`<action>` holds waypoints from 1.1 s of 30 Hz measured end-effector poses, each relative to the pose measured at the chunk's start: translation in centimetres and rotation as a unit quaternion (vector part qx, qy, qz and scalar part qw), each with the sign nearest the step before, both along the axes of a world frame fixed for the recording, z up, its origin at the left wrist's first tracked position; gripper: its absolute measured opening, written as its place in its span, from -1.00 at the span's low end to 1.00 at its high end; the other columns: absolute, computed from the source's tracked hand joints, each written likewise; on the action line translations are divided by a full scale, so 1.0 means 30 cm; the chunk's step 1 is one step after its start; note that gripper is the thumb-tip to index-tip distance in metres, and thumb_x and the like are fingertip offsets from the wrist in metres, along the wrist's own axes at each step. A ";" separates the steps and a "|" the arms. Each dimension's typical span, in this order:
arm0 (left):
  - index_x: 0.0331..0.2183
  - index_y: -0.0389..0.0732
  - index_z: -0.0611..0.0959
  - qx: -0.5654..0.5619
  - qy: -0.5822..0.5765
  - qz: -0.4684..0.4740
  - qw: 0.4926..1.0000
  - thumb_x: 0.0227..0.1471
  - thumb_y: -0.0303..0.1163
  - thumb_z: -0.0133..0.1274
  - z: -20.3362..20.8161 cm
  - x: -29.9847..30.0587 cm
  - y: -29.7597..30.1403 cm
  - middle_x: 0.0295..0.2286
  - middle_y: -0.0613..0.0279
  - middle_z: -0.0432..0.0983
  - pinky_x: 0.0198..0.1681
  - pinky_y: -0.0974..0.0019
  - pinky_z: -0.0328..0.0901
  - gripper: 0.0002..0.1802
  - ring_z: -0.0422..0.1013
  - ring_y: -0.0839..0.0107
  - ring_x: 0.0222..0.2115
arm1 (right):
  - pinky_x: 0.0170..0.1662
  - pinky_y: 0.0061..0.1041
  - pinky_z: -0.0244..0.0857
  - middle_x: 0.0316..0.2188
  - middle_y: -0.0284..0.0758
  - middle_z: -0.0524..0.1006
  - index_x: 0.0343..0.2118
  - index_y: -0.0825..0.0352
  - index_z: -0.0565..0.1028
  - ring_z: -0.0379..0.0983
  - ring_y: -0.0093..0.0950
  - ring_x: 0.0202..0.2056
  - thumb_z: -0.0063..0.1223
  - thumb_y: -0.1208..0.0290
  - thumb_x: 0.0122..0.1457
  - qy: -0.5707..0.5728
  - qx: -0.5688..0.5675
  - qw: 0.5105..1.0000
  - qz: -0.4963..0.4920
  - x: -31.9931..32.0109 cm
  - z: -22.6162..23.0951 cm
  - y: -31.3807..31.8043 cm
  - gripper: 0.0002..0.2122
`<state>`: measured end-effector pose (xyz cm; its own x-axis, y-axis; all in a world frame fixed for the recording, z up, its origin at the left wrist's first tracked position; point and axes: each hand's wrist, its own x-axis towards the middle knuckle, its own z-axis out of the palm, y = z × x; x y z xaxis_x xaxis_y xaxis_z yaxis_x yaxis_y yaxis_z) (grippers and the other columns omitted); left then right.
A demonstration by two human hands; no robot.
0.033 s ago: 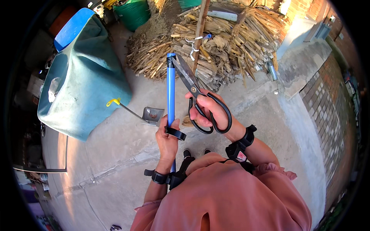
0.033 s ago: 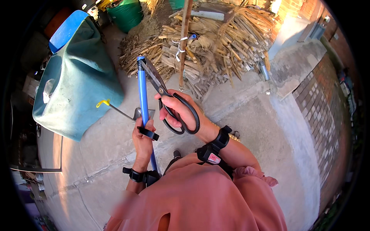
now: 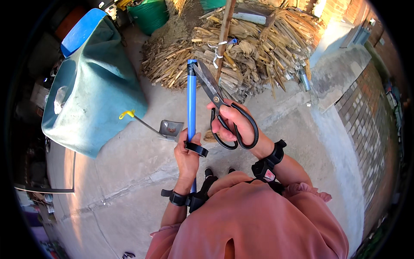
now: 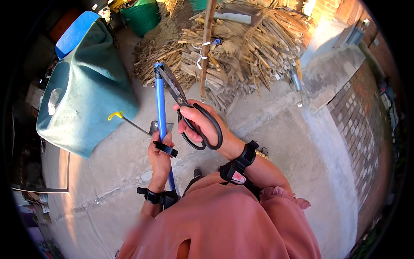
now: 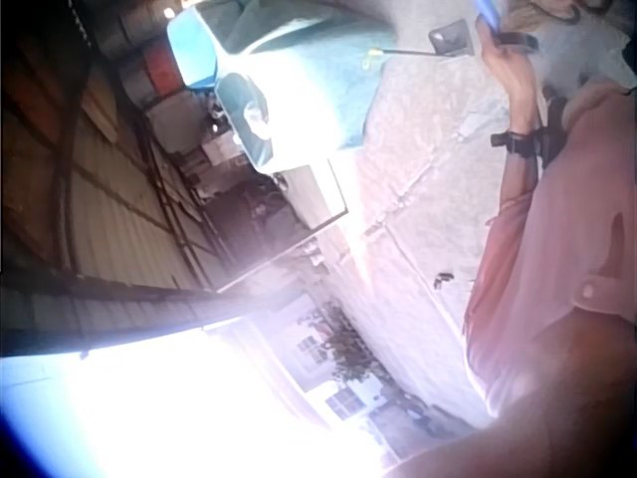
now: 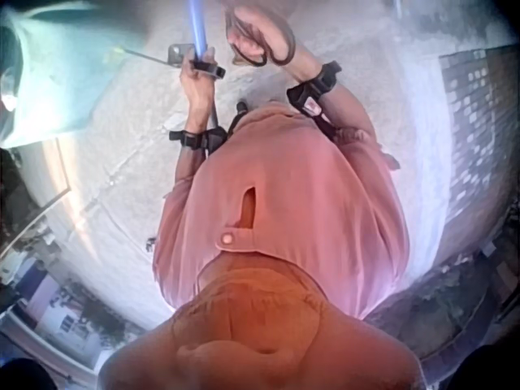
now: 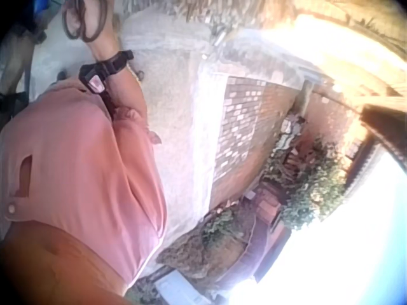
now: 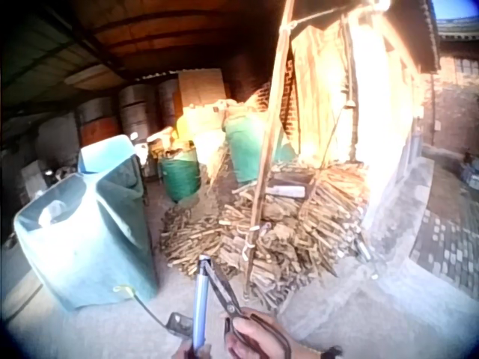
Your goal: The person attaches components to a blue pole handle by hand, wraps tape around the connections, uses shears to cut the tape, and assembles parts of a broom or mop attachment.
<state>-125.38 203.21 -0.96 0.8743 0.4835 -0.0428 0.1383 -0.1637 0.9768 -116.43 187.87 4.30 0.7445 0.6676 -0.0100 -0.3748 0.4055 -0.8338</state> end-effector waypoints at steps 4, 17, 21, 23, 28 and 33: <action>-0.23 -0.19 0.49 -0.052 -0.026 -0.051 0.997 0.03 -0.42 0.06 -0.100 -0.067 -0.080 -0.64 0.44 0.25 -0.61 0.53 0.16 -0.79 0.17 0.69 -0.65 | -0.67 -0.73 -0.04 -0.60 -0.35 0.40 -0.17 0.29 0.33 0.12 -0.70 -0.70 -0.16 0.15 0.18 0.007 0.088 0.969 -0.232 0.202 0.066 -0.069 -0.69; -0.20 -0.20 0.49 -0.103 0.008 -0.031 0.994 0.06 -0.32 0.03 -0.023 -0.014 0.026 -0.63 0.49 0.27 -0.65 0.58 0.12 -0.75 0.19 0.72 -0.67 | -0.66 -0.71 0.08 -0.60 -0.30 0.45 -0.12 0.32 0.32 0.21 -0.66 -0.73 -0.19 0.18 0.18 -0.007 -0.051 0.995 0.083 -0.027 -0.018 -0.068 -0.67; -0.20 -0.20 0.49 -0.106 0.006 -0.040 0.994 0.06 -0.34 0.02 -0.017 -0.016 0.004 -0.63 0.48 0.27 -0.64 0.58 0.13 -0.76 0.19 0.72 -0.66 | -0.72 -0.72 0.03 -0.60 -0.27 0.45 -0.10 0.31 0.29 0.19 -0.66 -0.76 -0.24 0.04 0.16 0.002 -0.051 0.995 0.080 -0.024 -0.042 -0.070 -0.58; -0.20 -0.20 0.49 -0.105 0.009 -0.038 0.994 0.06 -0.34 0.02 -0.013 -0.023 0.000 -0.63 0.48 0.27 -0.65 0.58 0.12 -0.76 0.19 0.72 -0.66 | -0.74 -0.71 0.01 -0.61 -0.26 0.44 -0.09 0.30 0.29 0.16 -0.65 -0.79 -0.25 0.00 0.16 0.002 -0.044 0.996 0.074 -0.031 -0.044 -0.068 -0.56; -0.20 -0.22 0.49 -0.088 -0.004 -0.029 0.996 0.05 -0.35 0.03 -0.014 -0.032 -0.004 -0.64 0.47 0.27 -0.67 0.58 0.12 -0.75 0.19 0.71 -0.68 | -0.72 -0.70 0.00 -0.61 -0.29 0.45 -0.12 0.30 0.31 0.17 -0.66 -0.76 -0.26 0.10 0.19 0.041 -0.004 0.996 0.078 -0.053 -0.034 -0.064 -0.64; -0.21 -0.23 0.50 -0.081 -0.016 -0.014 0.996 0.04 -0.38 0.04 -0.030 -0.036 -0.019 -0.63 0.47 0.29 -0.67 0.57 0.12 -0.76 0.19 0.71 -0.67 | -0.72 -0.70 -0.01 -0.62 -0.29 0.43 -0.13 0.28 0.31 0.16 -0.66 -0.76 -0.25 0.10 0.18 0.057 -0.002 0.996 0.063 -0.079 -0.035 -0.060 -0.64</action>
